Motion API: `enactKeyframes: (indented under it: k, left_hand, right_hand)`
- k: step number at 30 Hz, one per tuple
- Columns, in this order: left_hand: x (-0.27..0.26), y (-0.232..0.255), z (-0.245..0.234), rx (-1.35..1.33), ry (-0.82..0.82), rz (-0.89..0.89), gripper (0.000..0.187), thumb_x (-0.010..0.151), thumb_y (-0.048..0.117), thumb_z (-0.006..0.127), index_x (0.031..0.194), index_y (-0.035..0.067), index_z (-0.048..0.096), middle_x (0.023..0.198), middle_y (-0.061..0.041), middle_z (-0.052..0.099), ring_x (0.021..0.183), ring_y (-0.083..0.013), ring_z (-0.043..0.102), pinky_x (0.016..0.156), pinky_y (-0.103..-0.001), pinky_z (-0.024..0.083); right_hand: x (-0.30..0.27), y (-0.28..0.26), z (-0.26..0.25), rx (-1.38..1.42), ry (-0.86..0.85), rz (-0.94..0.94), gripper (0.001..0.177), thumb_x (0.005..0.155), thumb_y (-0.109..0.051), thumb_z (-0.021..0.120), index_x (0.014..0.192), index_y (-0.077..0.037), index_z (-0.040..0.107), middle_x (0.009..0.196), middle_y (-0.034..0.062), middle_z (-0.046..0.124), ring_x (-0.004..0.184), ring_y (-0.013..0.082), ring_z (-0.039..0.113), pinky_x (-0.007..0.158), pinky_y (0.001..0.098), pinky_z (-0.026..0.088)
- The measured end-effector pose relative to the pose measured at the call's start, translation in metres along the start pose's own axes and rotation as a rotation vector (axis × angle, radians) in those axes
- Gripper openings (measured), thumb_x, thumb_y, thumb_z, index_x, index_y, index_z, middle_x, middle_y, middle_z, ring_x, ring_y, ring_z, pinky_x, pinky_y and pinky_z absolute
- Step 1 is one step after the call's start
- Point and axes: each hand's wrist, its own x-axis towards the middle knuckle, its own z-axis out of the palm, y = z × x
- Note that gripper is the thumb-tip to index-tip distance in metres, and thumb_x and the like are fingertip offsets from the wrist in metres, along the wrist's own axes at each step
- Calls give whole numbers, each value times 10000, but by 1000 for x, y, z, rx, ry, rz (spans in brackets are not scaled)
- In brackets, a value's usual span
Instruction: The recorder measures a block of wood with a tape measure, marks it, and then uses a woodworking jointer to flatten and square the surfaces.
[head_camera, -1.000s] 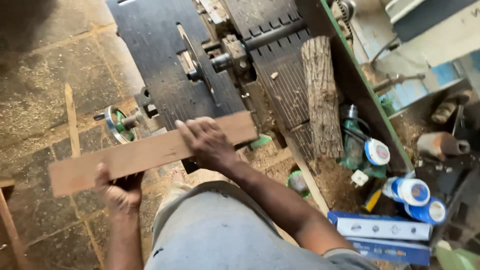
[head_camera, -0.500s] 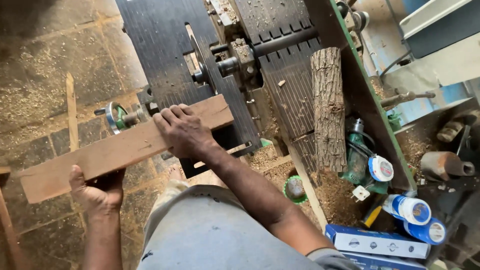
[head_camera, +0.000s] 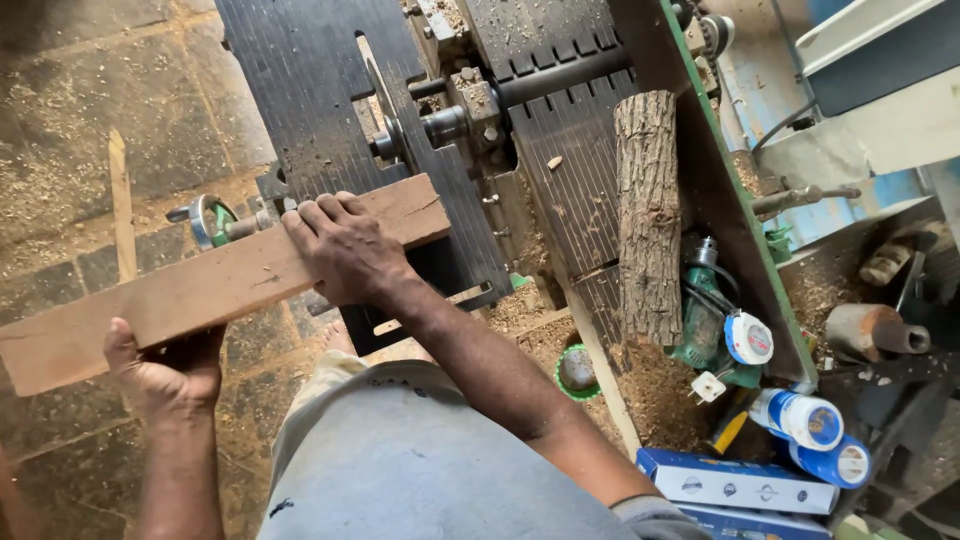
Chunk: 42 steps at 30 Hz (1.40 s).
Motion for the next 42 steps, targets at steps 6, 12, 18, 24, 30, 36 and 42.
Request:
enactKeyframes:
  k: [6, 12, 18, 24, 30, 36, 42]
  left_hand:
    - [14, -1, 0, 6, 3, 10, 860, 759, 505, 863, 1463, 126, 549, 1428, -141, 599, 1395, -364, 576, 1203, -657, 485]
    - [29, 0, -2, -6, -90, 11, 871, 806, 499, 860, 1515, 132, 511, 1483, -115, 569, 1440, -348, 550, 1246, -646, 461]
    - [35, 3, 15, 41, 20, 28, 941, 721, 474, 881, 1490, 104, 486, 1368, -162, 566, 1377, -371, 579, 1173, -647, 465]
    - [53, 4, 14, 48, 21, 31, 934, 768, 484, 865, 1513, 69, 482, 1369, -174, 566, 1386, -369, 575, 1168, -636, 485]
    - [62, 8, 21, 58, -91, 26, 900, 807, 518, 832, 1525, 93, 495, 1459, -169, 555, 1422, -364, 561, 1210, -631, 507]
    - [79, 8, 17, 55, -107, 28, 901, 799, 533, 851, 1511, 112, 493, 1487, -151, 539, 1453, -362, 524, 1242, -641, 465]
    - [87, 10, 22, 82, -154, 37, 938, 796, 536, 847, 1540, 97, 480, 1475, -184, 520, 1482, -376, 520, 1240, -661, 426]
  right_hand:
    - [10, 8, 6, -19, 12, -7, 772, 665, -205, 755, 1354, 74, 548, 1200, 177, 619, 1138, 296, 577, 1100, 436, 416]
    - [22, 13, -4, 5, 24, -13, 774, 666, -210, 746, 1352, 81, 539, 1228, 193, 615, 1157, 308, 571, 1109, 449, 408]
    - [32, 24, 15, -7, 15, -16, 779, 683, -217, 752, 1369, 80, 529, 1263, 203, 605, 1178, 313, 575, 1126, 453, 418]
    - [46, 31, 15, -15, 16, -12, 792, 678, -227, 756, 1368, 79, 515, 1251, 212, 604, 1178, 323, 578, 1122, 473, 424]
    - [57, 35, 8, -4, 26, -5, 796, 673, -226, 767, 1368, 75, 520, 1244, 192, 610, 1189, 313, 575, 1135, 464, 422]
    - [68, 42, 13, -23, 12, -18, 814, 653, -231, 793, 1353, 80, 520, 1220, 194, 616, 1152, 314, 578, 1094, 450, 433]
    - [78, 48, 19, -6, 53, -16, 814, 636, -230, 815, 1330, 85, 531, 1199, 190, 626, 1129, 311, 589, 1088, 453, 443]
